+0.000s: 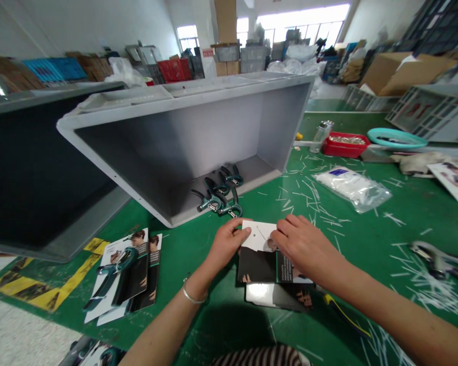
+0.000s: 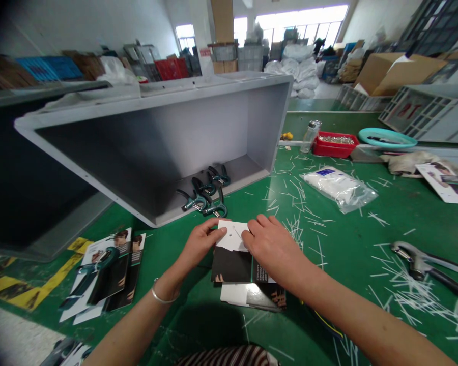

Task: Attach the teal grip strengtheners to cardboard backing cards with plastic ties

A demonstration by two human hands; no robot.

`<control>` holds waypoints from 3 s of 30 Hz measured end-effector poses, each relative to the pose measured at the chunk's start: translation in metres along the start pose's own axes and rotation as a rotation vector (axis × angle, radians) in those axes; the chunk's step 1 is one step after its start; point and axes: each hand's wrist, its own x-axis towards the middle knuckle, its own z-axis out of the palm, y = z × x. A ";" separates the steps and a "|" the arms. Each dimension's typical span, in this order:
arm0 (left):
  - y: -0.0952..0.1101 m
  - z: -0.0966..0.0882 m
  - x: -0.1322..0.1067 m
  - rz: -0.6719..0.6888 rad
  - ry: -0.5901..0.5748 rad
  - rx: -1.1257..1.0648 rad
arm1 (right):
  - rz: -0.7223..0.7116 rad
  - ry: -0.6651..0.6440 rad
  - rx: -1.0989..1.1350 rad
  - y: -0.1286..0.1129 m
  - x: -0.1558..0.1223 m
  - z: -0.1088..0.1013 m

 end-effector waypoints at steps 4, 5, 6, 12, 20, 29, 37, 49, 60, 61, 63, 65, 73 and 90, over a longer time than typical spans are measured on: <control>0.009 0.004 0.002 0.165 -0.014 0.116 | 0.040 0.034 0.109 0.014 0.022 0.006; 0.010 0.005 0.003 0.149 -0.027 0.110 | 0.049 0.033 0.195 0.019 0.027 0.010; 0.011 0.006 0.004 0.114 -0.039 0.086 | 0.056 0.021 0.312 0.023 0.031 0.016; -0.016 0.002 0.003 -0.046 -0.091 -0.210 | 0.196 -0.101 0.914 0.035 0.025 0.059; -0.054 -0.002 -0.011 0.055 0.057 0.017 | 0.205 -0.092 1.004 0.030 0.025 0.075; -0.048 -0.007 -0.009 0.133 -0.017 0.100 | 0.104 -0.166 1.035 0.025 0.034 0.070; -0.050 -0.009 -0.025 0.109 0.156 0.416 | 0.141 -0.205 0.964 0.026 0.036 0.072; -0.034 -0.037 -0.079 0.263 -0.077 0.429 | 0.213 -0.216 1.729 0.021 0.040 0.099; -0.021 -0.014 -0.067 0.380 0.266 0.708 | 0.304 -0.193 1.808 0.017 0.044 0.095; -0.021 -0.012 -0.065 0.356 0.269 0.641 | 0.318 -0.182 1.790 0.014 0.044 0.095; -0.020 -0.008 -0.060 0.294 0.240 0.468 | 0.332 -0.162 1.751 0.009 0.045 0.093; -0.023 -0.004 -0.054 0.244 0.216 0.308 | 0.337 -0.145 1.715 0.004 0.045 0.092; -0.044 0.000 -0.050 0.175 0.170 -0.031 | 0.346 -0.104 1.662 0.003 0.033 0.091; -0.029 0.001 -0.057 -0.073 0.233 -0.171 | 0.307 -0.070 1.415 -0.011 0.031 0.090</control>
